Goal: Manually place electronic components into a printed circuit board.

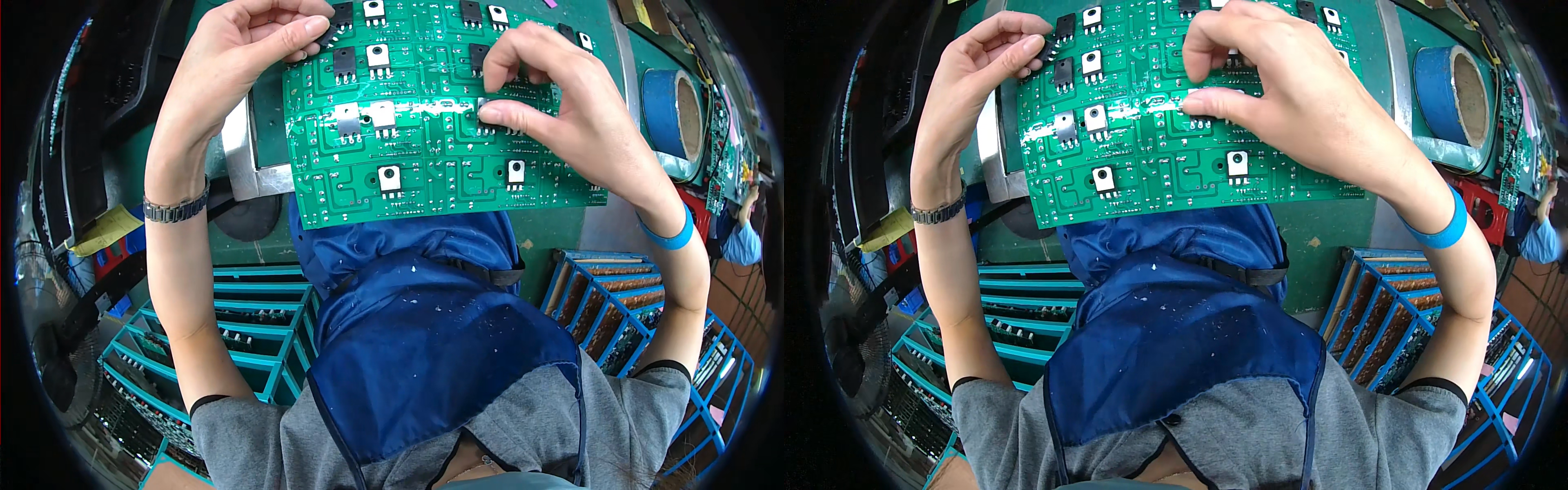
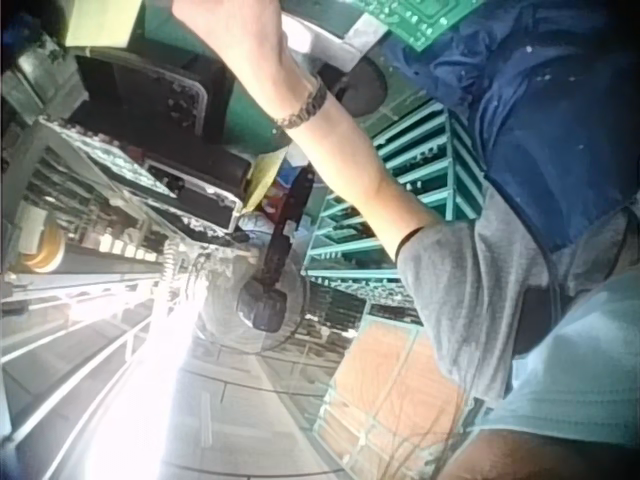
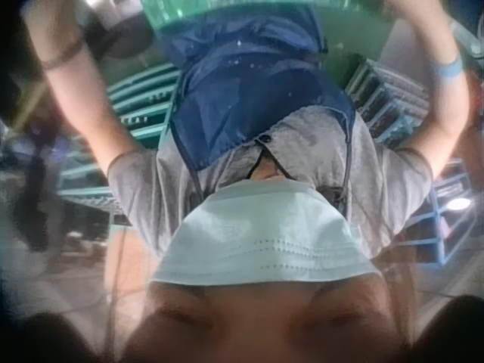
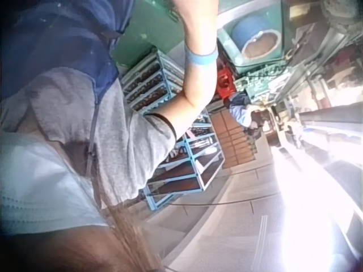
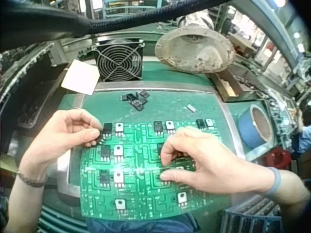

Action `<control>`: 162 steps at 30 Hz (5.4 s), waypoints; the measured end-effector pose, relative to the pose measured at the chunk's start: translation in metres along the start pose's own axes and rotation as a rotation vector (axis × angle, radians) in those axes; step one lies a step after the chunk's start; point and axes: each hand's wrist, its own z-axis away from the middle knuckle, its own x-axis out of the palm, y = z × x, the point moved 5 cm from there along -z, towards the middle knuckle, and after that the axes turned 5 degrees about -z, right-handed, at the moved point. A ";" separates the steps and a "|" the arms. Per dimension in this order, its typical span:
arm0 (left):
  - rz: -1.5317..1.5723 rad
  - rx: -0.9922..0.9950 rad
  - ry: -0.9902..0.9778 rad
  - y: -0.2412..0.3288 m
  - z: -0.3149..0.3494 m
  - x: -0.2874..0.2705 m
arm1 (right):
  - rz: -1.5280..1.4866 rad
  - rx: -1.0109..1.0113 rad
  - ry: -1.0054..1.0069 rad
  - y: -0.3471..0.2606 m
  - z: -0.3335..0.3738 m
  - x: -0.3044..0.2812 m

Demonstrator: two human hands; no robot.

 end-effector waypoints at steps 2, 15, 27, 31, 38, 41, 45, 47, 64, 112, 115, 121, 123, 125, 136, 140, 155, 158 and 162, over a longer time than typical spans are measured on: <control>0.010 0.012 -0.006 0.001 -0.003 0.002 | -0.012 -0.012 0.039 0.006 0.004 0.005; 0.153 -0.053 0.064 0.031 0.020 0.004 | 0.195 -0.014 0.272 0.048 -0.090 -0.025; 0.402 -0.223 -0.007 0.044 0.067 0.026 | 0.198 0.061 0.359 0.063 -0.113 -0.007; 0.395 -0.115 0.052 0.049 0.076 0.024 | 0.276 0.003 0.329 0.062 -0.118 0.005; 0.430 -0.247 0.065 0.042 0.090 0.027 | 0.316 -0.101 0.444 0.058 -0.104 -0.002; 0.425 -0.203 0.082 0.047 0.092 0.031 | 0.230 -0.051 0.467 0.057 -0.098 -0.015; 0.403 -0.162 0.096 0.048 0.097 0.035 | 0.138 0.076 0.360 0.058 -0.090 -0.024; 0.386 -0.197 0.092 0.050 0.100 0.035 | 0.037 0.140 0.316 0.060 -0.086 -0.029; -0.026 -0.241 0.081 0.060 0.105 0.044 | -0.632 0.260 0.244 0.036 0.079 -0.056; -0.593 0.171 0.103 0.073 0.089 0.067 | -0.441 0.174 0.139 -0.010 0.061 0.004; -0.476 0.134 0.139 0.071 0.090 0.068 | -0.270 0.077 0.208 -0.011 0.054 0.011; -0.402 0.043 0.269 0.062 0.095 0.060 | -0.151 0.098 0.189 -0.010 0.047 0.020; -0.399 0.063 0.262 0.061 0.095 0.061 | -0.143 0.128 0.169 -0.008 0.046 0.021; -0.367 0.049 0.268 0.059 0.096 0.060 | -0.140 0.114 0.187 -0.006 0.046 0.021; -0.372 0.054 0.249 0.058 0.095 0.062 | -0.120 -0.005 0.260 -0.004 0.046 0.025; -0.361 0.046 0.252 0.058 0.094 0.062 | -0.053 -0.144 0.349 -0.006 0.046 0.024; -0.526 0.248 0.236 0.082 0.016 0.025 | 0.198 0.052 0.171 0.010 -0.039 -0.053; -0.683 0.371 0.163 0.056 -0.042 0.024 | 0.197 0.038 0.214 0.055 -0.085 -0.037; -0.667 0.260 0.098 0.064 -0.099 0.035 | 0.232 0.106 0.276 0.064 -0.105 -0.028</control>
